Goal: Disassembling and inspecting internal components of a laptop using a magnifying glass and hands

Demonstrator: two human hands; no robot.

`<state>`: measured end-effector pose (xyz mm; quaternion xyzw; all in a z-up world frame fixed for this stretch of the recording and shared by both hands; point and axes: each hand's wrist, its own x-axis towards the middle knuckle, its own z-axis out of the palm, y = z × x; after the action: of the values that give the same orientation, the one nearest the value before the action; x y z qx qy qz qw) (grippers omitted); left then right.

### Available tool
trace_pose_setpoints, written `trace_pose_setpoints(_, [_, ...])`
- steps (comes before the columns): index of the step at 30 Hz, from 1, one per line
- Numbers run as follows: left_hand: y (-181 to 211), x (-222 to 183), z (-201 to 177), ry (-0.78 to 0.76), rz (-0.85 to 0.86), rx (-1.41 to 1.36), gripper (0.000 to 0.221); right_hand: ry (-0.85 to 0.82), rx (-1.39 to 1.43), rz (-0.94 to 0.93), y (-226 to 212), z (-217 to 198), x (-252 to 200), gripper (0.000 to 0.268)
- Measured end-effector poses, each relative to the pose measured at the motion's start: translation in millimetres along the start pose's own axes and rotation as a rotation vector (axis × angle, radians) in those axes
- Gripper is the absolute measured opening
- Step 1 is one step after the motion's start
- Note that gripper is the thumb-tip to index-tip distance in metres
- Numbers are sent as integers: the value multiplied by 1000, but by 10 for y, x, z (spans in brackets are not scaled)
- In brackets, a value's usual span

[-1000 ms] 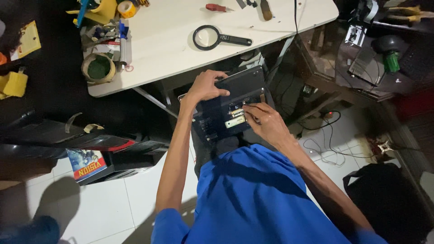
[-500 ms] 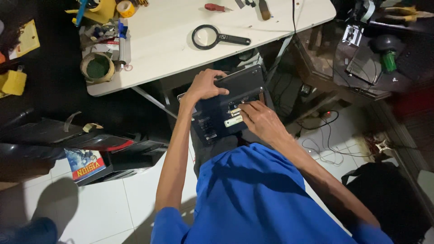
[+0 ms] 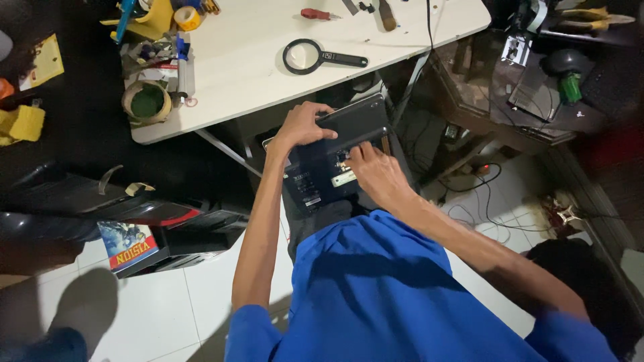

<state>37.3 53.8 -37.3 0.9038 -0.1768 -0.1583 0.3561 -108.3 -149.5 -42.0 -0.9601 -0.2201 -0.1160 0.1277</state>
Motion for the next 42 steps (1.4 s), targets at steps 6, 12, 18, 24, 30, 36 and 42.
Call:
trace_pose_setpoints(6, [-35, 50, 9, 2, -13, 44, 53, 48, -225, -52, -64, -49, -2, 27])
trace_pose_setpoints(12, [-2, 31, 17, 4, 4, 14, 51, -21, -180, 4, 61, 163, 16, 21])
trace_pose_setpoints(18, [32, 19, 24, -2, -7, 5, 52, 14, -292, -61, 25, 298, -60, 13])
trace_pose_setpoints(24, [80, 9, 18, -11, -38, 37, 56, 63, -347, -45, -69, 47, 26, 20])
trace_pose_setpoints(30, [240, -130, -35, -14, -44, -48, 58, -52, -213, -15, 37, 274, -52, 23])
trace_pose_setpoints(36, [208, -80, -25, -7, -54, -17, 58, -1, -258, -9, -36, 147, -40, 28])
trace_pose_setpoints(42, [250, -135, -26, 3, -32, -30, 54, -4, -223, -19, -27, 164, -21, 10])
